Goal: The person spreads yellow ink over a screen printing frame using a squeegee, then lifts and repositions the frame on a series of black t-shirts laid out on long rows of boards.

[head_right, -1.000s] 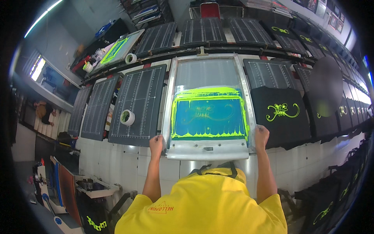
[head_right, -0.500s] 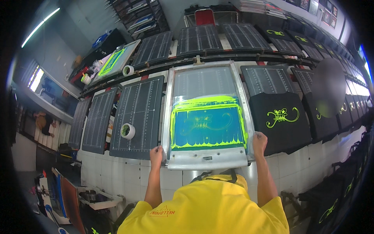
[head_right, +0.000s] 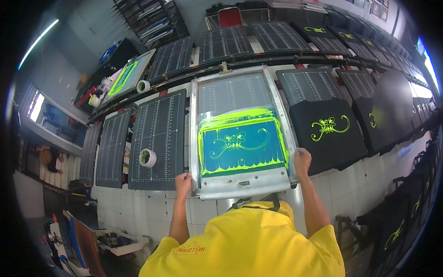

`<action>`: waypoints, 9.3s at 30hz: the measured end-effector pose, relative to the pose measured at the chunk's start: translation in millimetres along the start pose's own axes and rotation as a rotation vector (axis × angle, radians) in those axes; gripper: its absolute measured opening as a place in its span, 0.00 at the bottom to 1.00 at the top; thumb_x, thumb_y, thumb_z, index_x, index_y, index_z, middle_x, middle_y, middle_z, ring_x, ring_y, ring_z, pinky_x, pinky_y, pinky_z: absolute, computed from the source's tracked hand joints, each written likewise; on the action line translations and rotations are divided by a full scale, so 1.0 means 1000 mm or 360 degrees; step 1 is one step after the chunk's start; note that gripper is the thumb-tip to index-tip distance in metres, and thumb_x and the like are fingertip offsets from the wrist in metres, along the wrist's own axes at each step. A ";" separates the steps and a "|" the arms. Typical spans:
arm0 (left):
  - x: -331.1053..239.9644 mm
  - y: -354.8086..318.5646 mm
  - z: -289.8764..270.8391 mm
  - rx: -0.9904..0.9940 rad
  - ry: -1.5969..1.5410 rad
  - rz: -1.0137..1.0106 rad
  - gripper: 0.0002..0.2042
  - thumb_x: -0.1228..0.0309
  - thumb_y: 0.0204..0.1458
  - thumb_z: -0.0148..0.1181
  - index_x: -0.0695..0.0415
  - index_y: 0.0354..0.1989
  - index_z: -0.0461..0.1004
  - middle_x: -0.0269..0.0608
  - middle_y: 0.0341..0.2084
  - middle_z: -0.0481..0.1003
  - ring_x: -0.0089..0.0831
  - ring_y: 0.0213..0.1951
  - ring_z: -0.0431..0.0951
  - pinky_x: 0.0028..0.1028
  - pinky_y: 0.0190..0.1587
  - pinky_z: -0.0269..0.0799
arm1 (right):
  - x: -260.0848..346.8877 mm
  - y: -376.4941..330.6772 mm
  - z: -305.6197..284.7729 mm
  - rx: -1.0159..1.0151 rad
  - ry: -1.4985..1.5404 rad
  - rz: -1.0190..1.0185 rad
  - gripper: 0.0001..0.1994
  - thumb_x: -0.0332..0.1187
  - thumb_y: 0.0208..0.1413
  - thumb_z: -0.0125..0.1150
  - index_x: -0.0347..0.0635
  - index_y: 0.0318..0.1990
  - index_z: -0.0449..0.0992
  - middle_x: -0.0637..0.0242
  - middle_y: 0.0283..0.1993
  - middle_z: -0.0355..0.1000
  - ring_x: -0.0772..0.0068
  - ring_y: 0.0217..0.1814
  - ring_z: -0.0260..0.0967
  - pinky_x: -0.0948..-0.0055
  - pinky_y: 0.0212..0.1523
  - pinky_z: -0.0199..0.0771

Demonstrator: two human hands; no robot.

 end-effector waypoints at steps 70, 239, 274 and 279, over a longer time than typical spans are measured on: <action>-0.117 -0.159 0.150 0.1448 -0.1390 -0.0733 0.18 0.58 0.67 0.40 0.59 0.34 0.70 0.25 0.15 0.58 0.17 0.20 0.52 0.19 0.27 0.50 | 0.192 0.113 0.200 0.2221 -0.0674 -0.0613 0.24 0.36 0.24 0.64 0.36 0.36 0.81 0.50 0.34 0.77 0.55 0.35 0.75 0.63 0.40 0.74; -0.124 -0.129 0.052 -0.0482 -0.0377 0.0113 0.20 0.63 0.63 0.38 0.67 0.26 0.66 0.59 0.23 0.68 0.58 0.30 0.68 0.46 0.36 0.62 | -0.005 0.025 -0.132 0.0215 -0.0029 -0.0245 0.17 0.25 0.61 0.43 0.38 0.57 0.64 0.49 0.53 0.69 0.50 0.56 0.67 0.62 0.56 0.64; -0.166 -0.157 0.066 -0.0043 -0.0252 -0.0319 0.35 0.46 0.64 0.38 0.75 0.52 0.68 0.57 0.49 0.72 0.45 0.49 0.71 0.35 0.55 0.63 | 0.007 0.050 -0.210 0.0220 0.0165 0.0157 0.12 0.25 0.59 0.44 0.41 0.50 0.64 0.46 0.46 0.72 0.42 0.51 0.69 0.54 0.50 0.68; -0.168 -0.165 0.068 -0.0100 -0.0215 -0.0350 0.36 0.44 0.63 0.38 0.74 0.53 0.68 0.60 0.52 0.69 0.48 0.53 0.69 0.37 0.58 0.61 | 0.004 0.053 -0.220 0.0237 0.0123 0.0219 0.13 0.26 0.59 0.46 0.42 0.52 0.64 0.46 0.47 0.72 0.42 0.51 0.69 0.53 0.51 0.67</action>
Point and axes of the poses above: each hand's wrist, its own y-axis towards the middle knuckle, its own z-axis out of the palm, x = y × z, the point moved 6 cm from there along y, towards the middle knuckle
